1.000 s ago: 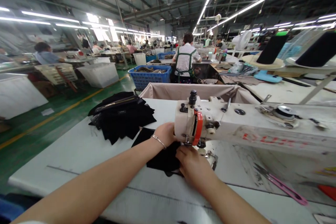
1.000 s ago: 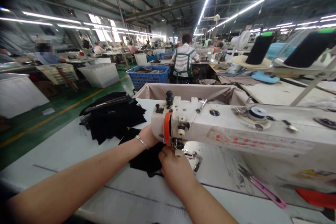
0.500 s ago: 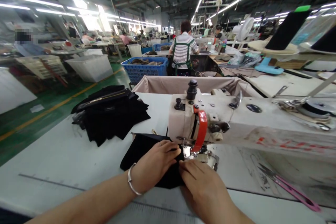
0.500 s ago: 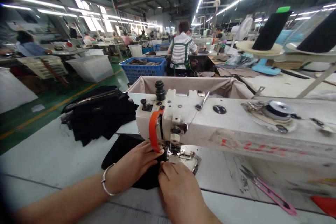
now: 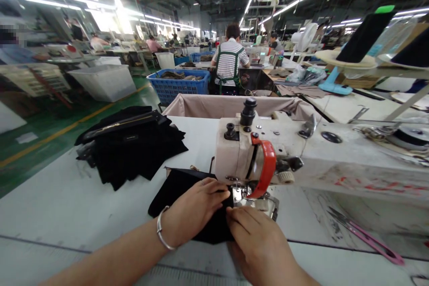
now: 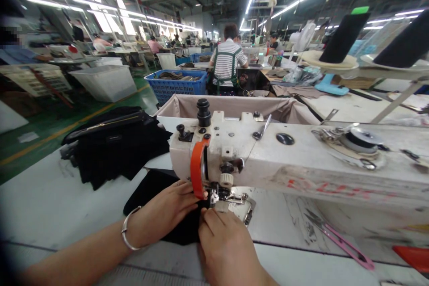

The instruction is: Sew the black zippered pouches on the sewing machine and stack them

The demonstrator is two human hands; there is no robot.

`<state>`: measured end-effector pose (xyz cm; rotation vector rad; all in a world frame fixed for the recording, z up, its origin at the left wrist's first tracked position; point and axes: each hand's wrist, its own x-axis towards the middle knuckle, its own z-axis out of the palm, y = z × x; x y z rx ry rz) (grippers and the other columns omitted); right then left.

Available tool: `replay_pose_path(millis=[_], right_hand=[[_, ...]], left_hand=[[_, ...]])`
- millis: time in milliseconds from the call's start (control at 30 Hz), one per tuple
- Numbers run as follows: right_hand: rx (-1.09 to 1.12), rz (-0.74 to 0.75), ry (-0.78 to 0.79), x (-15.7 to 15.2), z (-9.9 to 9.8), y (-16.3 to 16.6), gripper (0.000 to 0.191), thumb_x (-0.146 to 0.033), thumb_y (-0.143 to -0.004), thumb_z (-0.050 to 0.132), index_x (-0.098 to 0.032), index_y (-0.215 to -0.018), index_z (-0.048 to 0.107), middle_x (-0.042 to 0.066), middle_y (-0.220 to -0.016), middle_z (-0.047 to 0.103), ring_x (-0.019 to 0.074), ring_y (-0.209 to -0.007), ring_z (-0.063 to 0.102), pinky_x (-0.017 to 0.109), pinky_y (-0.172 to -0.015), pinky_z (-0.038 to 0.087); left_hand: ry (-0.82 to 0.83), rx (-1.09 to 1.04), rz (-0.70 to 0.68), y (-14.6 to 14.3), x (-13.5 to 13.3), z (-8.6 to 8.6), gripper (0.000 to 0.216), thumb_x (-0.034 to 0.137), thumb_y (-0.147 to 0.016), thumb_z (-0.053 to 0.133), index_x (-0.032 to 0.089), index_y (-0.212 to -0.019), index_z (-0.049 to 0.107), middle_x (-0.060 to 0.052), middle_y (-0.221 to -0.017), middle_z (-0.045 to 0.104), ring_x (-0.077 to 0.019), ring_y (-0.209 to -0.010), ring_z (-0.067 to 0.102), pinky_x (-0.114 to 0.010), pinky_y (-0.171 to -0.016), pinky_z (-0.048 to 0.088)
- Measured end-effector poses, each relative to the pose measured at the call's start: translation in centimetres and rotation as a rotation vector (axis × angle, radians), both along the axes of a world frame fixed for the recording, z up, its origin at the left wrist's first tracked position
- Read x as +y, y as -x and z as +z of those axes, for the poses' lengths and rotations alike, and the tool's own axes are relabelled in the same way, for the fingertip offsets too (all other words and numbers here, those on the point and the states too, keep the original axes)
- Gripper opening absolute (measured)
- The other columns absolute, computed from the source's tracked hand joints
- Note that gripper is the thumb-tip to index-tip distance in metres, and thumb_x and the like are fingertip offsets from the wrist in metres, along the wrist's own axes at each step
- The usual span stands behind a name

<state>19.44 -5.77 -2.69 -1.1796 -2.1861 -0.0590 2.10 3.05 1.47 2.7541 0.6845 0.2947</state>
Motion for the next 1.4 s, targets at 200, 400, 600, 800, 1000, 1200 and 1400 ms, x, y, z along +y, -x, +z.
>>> replay_pose_path(millis=[200, 400, 600, 800, 1000, 1200, 1400], right_hand=[[0.031, -0.011, 0.046, 0.1, 0.0, 0.2, 0.026, -0.006, -0.076, 0.056, -0.011, -0.099, 0.068, 0.01, -0.1, 0.069, 0.0243, -0.09, 0.064, 0.037, -0.079, 0.055], [0.01, 0.044, 0.201, -0.5, 2.3, -1.1, 0.035, -0.006, -0.08, 0.051, -0.018, -0.11, 0.063, 0.006, -0.112, 0.068, 0.023, -0.101, 0.062, 0.04, -0.091, 0.05], [-0.123, -0.008, 0.514, -0.8, 5.0, -6.3, 0.051, 0.004, -0.072, 0.047, -0.028, -0.11, 0.059, 0.004, -0.114, 0.06, 0.0237, -0.108, 0.056, 0.044, -0.091, 0.05], [0.03, -0.215, 0.323, 1.5, 1.3, -5.0, 0.015, -0.012, -0.088, 0.054, -0.016, -0.101, 0.059, 0.011, -0.099, 0.062, 0.0253, -0.085, 0.062, 0.042, -0.073, 0.055], [0.043, 0.245, 0.216, -0.4, 2.3, -2.6, 0.026, -0.011, -0.091, 0.05, -0.02, -0.113, 0.06, 0.007, -0.109, 0.065, 0.0219, -0.102, 0.059, 0.037, -0.086, 0.05], [0.01, 0.257, 0.249, -1.1, 2.6, -2.1, 0.022, -0.009, -0.084, 0.05, -0.017, -0.096, 0.065, 0.006, -0.09, 0.065, 0.0208, -0.092, 0.06, 0.035, -0.079, 0.051], [-0.017, 0.206, 0.173, -0.8, 2.2, -1.9, 0.027, -0.008, -0.085, 0.051, -0.019, -0.103, 0.066, 0.005, -0.086, 0.065, 0.0199, -0.088, 0.062, 0.034, -0.077, 0.053]], left_hand=[[-0.098, 0.002, -0.003, -0.1, 0.3, -0.3, 0.017, 0.011, -0.094, 0.054, 0.016, -0.105, 0.066, -0.004, -0.113, 0.066, -0.0176, -0.115, 0.056, -0.032, -0.107, 0.039], [0.005, -0.003, 0.002, 1.2, -0.4, -0.1, 0.04, 0.033, -0.091, 0.064, 0.016, -0.126, 0.058, -0.01, -0.131, 0.058, -0.0232, -0.126, 0.05, -0.04, -0.112, 0.037], [0.025, -0.016, -0.081, 3.0, -2.5, -0.4, 0.047, 0.022, -0.085, 0.062, 0.012, -0.131, 0.056, -0.012, -0.141, 0.052, -0.0257, -0.134, 0.044, -0.042, -0.113, 0.037], [0.062, -0.113, -0.019, 2.5, -2.2, -0.8, 0.04, 0.007, -0.084, 0.055, 0.015, -0.123, 0.061, -0.008, -0.128, 0.063, -0.0217, -0.123, 0.054, -0.039, -0.108, 0.044], [-0.027, -0.264, -0.022, 1.8, -1.7, 0.0, 0.028, 0.018, -0.1, 0.044, 0.016, -0.126, 0.056, -0.007, -0.121, 0.065, -0.0147, -0.117, 0.057, -0.03, -0.103, 0.047], [-0.22, -0.026, -0.164, 1.2, -2.5, -2.3, 0.025, 0.015, -0.099, 0.048, 0.012, -0.123, 0.054, -0.005, -0.126, 0.063, -0.015, -0.125, 0.05, -0.031, -0.114, 0.035], [-0.222, 0.017, -0.182, 1.1, -1.6, -3.0, 0.022, 0.015, -0.098, 0.051, 0.015, -0.119, 0.055, -0.003, -0.123, 0.064, -0.016, -0.125, 0.051, -0.032, -0.113, 0.036]])
